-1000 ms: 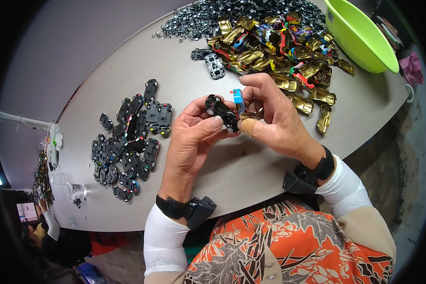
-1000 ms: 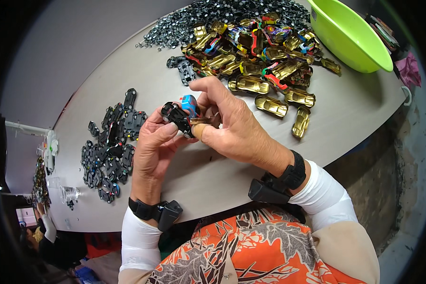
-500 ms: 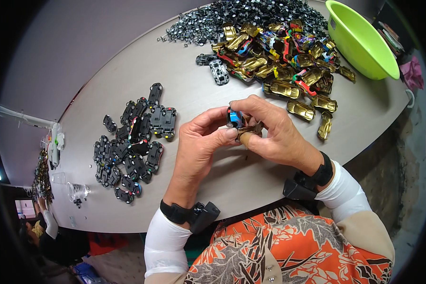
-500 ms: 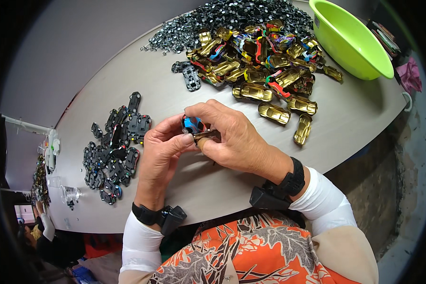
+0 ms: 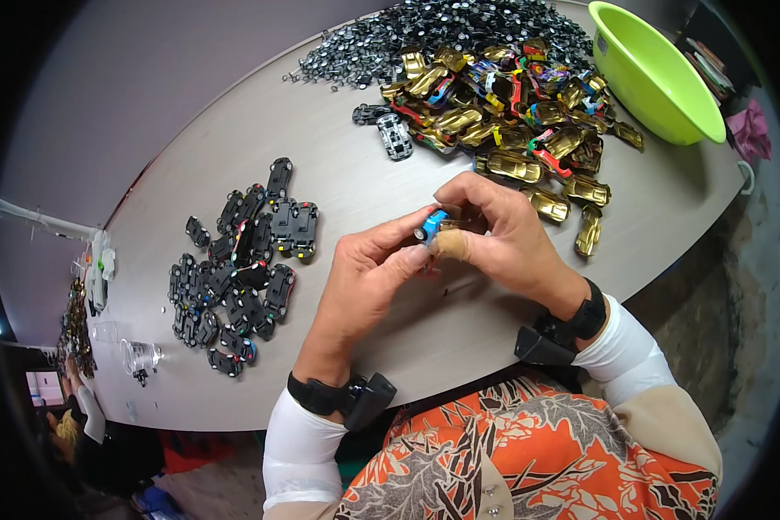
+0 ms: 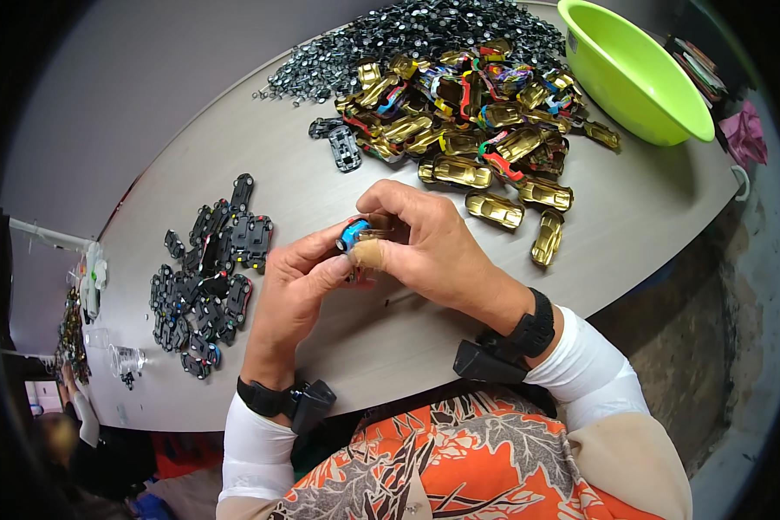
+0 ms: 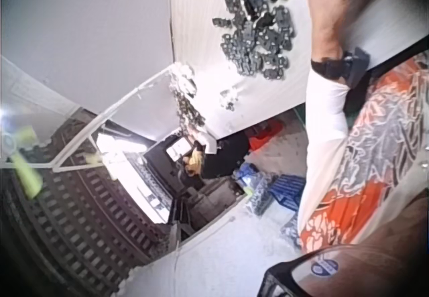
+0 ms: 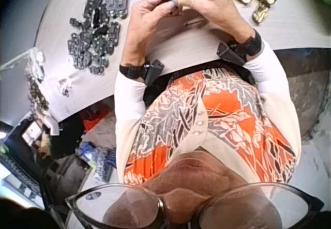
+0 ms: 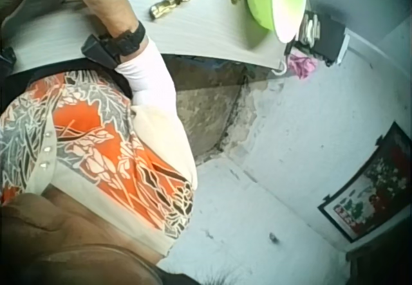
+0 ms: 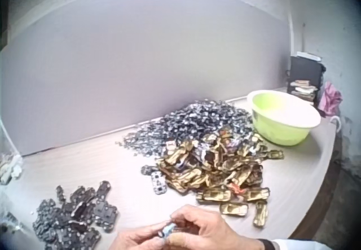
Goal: The person assembles small toy cars by hand, picking up black chassis and colorful bodies from piles on a table. They fit the bodies onto the chassis one by one and place the completed units into a green bowl.
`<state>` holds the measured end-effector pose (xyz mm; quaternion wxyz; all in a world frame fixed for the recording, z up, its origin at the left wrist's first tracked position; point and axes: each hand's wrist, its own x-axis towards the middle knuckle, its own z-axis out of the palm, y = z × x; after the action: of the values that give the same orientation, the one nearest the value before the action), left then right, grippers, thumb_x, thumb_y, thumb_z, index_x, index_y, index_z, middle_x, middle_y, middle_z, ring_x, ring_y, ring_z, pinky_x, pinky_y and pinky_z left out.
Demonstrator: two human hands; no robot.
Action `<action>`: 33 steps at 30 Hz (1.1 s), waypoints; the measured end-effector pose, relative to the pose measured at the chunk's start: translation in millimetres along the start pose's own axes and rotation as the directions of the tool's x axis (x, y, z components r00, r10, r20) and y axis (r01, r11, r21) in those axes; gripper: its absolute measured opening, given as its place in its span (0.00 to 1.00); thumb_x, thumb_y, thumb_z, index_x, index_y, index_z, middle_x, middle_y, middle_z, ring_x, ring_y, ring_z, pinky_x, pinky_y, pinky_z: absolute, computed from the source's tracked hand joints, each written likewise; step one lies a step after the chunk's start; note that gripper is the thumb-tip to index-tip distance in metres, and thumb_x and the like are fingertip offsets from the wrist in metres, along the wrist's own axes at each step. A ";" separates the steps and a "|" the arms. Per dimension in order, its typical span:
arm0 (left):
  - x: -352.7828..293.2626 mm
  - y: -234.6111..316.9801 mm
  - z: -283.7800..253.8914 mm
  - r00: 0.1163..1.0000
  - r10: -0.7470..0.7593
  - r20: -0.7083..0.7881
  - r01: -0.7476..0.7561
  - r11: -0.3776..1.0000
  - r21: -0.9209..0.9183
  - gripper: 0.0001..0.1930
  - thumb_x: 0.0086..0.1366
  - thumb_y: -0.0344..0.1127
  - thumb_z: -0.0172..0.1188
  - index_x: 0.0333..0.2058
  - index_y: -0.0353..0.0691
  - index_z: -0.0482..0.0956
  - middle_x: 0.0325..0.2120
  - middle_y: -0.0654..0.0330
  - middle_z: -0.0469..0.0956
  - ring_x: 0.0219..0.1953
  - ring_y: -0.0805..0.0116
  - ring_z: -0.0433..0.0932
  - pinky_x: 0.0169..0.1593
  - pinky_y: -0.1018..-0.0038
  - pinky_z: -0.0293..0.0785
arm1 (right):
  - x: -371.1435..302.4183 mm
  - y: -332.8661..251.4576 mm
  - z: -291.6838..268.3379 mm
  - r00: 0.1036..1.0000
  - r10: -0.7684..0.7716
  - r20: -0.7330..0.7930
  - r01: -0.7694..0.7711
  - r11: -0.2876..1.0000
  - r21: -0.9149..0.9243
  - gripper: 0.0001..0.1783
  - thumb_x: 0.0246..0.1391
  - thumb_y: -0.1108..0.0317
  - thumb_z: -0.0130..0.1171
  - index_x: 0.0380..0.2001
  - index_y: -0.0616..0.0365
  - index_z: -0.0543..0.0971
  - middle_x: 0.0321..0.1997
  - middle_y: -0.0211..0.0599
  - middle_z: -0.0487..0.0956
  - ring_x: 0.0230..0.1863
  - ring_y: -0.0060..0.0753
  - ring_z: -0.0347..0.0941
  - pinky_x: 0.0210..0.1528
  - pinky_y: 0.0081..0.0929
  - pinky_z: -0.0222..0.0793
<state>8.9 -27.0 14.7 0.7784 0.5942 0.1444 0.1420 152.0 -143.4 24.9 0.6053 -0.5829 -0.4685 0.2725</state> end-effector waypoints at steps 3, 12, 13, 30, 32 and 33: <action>0.9 3.8 -1.9 1.000 -0.029 -0.007 0.028 0.998 -0.055 0.21 0.54 0.24 0.62 0.49 0.35 0.73 0.36 0.62 0.77 0.35 0.75 0.76 0.41 0.78 0.76 | 1.9 -1.2 -8.7 0.991 0.093 0.097 -0.106 0.985 0.135 0.07 0.49 0.73 0.58 0.33 0.62 0.74 0.25 0.26 0.71 0.26 0.12 0.65 0.27 0.15 0.63; -1.5 6.7 -3.7 0.987 -0.156 0.041 0.159 0.983 -0.089 0.10 0.55 0.30 0.63 0.36 0.37 0.77 0.26 0.72 0.73 0.26 0.85 0.67 0.32 0.87 0.65 | 6.0 -3.7 -21.1 0.951 0.093 0.294 -0.159 0.965 0.209 0.02 0.49 0.75 0.56 0.26 0.63 0.75 0.29 0.27 0.69 0.25 0.15 0.64 0.26 0.15 0.61; -1.7 5.1 -2.2 0.989 -0.139 0.046 0.142 0.988 -0.067 0.10 0.55 0.31 0.62 0.36 0.37 0.77 0.26 0.72 0.72 0.26 0.86 0.66 0.31 0.87 0.63 | 6.3 -0.8 -21.8 0.948 0.064 0.310 -0.125 0.975 0.182 0.02 0.48 0.76 0.56 0.26 0.64 0.75 0.29 0.27 0.69 0.25 0.15 0.64 0.27 0.15 0.61; -3.3 -1.4 6.9 0.996 -0.080 -0.038 0.089 0.901 0.426 0.08 0.54 0.26 0.57 0.34 0.31 0.76 0.23 0.68 0.75 0.26 0.82 0.68 0.29 0.82 0.66 | -3.8 11.1 0.0 0.984 0.079 0.160 -0.037 0.967 -0.251 0.02 0.42 0.80 0.54 0.23 0.64 0.73 0.19 0.29 0.70 0.23 0.17 0.63 0.24 0.22 0.60; -2.6 -5.1 3.5 0.997 -0.073 -0.024 0.077 0.923 0.377 0.09 0.54 0.26 0.56 0.36 0.30 0.76 0.23 0.67 0.75 0.25 0.82 0.68 0.28 0.83 0.65 | -2.7 12.7 -0.5 0.978 0.114 0.177 -0.085 0.983 -0.165 0.03 0.43 0.80 0.53 0.25 0.64 0.73 0.19 0.28 0.70 0.23 0.16 0.63 0.24 0.22 0.61; -1.8 -2.1 2.1 0.993 -0.118 -0.029 0.122 0.950 0.288 0.10 0.54 0.26 0.56 0.36 0.30 0.77 0.22 0.68 0.74 0.24 0.83 0.68 0.27 0.83 0.64 | -2.3 13.5 -2.0 0.971 0.151 0.186 -0.140 0.988 -0.071 0.03 0.44 0.80 0.53 0.26 0.64 0.73 0.20 0.27 0.70 0.24 0.16 0.63 0.24 0.22 0.61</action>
<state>8.2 -30.1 13.3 0.6893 0.6910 0.2040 0.0754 155.7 -144.1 11.6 0.5189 -0.6039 -0.4883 0.3572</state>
